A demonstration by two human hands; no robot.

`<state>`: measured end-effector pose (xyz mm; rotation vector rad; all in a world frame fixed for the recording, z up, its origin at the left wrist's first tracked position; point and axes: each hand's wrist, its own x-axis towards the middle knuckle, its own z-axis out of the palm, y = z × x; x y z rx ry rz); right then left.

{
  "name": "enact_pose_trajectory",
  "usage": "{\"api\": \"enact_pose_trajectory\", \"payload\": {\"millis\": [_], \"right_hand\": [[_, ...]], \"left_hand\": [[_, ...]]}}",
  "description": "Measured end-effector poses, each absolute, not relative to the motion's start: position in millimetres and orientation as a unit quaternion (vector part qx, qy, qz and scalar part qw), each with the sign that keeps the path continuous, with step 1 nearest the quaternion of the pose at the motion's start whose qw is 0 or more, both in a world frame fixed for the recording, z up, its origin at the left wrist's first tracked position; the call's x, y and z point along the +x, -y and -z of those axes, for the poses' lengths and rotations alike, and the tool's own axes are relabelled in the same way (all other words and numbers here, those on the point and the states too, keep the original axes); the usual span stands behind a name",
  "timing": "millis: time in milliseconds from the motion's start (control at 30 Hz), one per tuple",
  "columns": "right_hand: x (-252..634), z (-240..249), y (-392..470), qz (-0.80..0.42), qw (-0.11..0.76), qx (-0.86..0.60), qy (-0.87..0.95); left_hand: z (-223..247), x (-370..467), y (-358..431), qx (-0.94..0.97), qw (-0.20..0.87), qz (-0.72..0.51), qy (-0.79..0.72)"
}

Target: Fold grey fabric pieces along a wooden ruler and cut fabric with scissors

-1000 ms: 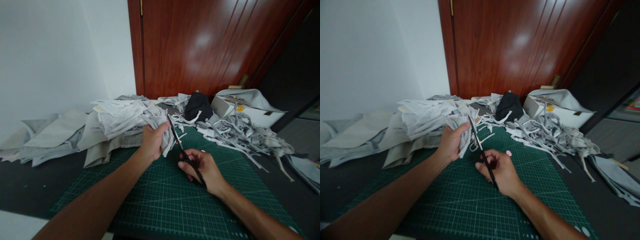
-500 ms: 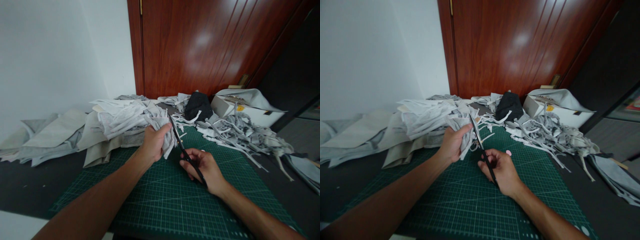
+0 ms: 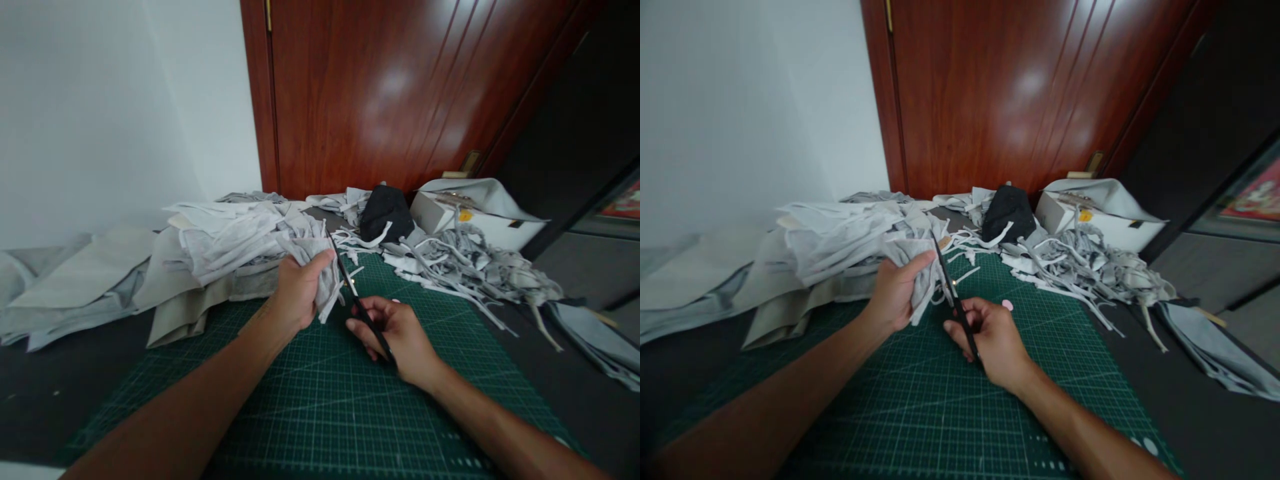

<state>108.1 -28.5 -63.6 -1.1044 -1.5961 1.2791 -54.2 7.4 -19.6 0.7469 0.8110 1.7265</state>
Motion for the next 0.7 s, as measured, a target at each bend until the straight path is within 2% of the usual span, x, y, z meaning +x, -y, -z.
{"api": "enact_pose_trajectory", "payload": {"millis": [433, 700], "right_hand": [[113.1, 73.3, 10.5, -0.469, 0.442, -0.431, 0.631], [114.9, 71.4, 4.2, -0.376, 0.446, -0.461, 0.669]], "left_hand": [[16.9, -52.0, -12.1, 0.316, 0.525, -0.696, -0.374], [14.1, -48.7, -10.3, 0.325, 0.532, -0.685, -0.376]]}}
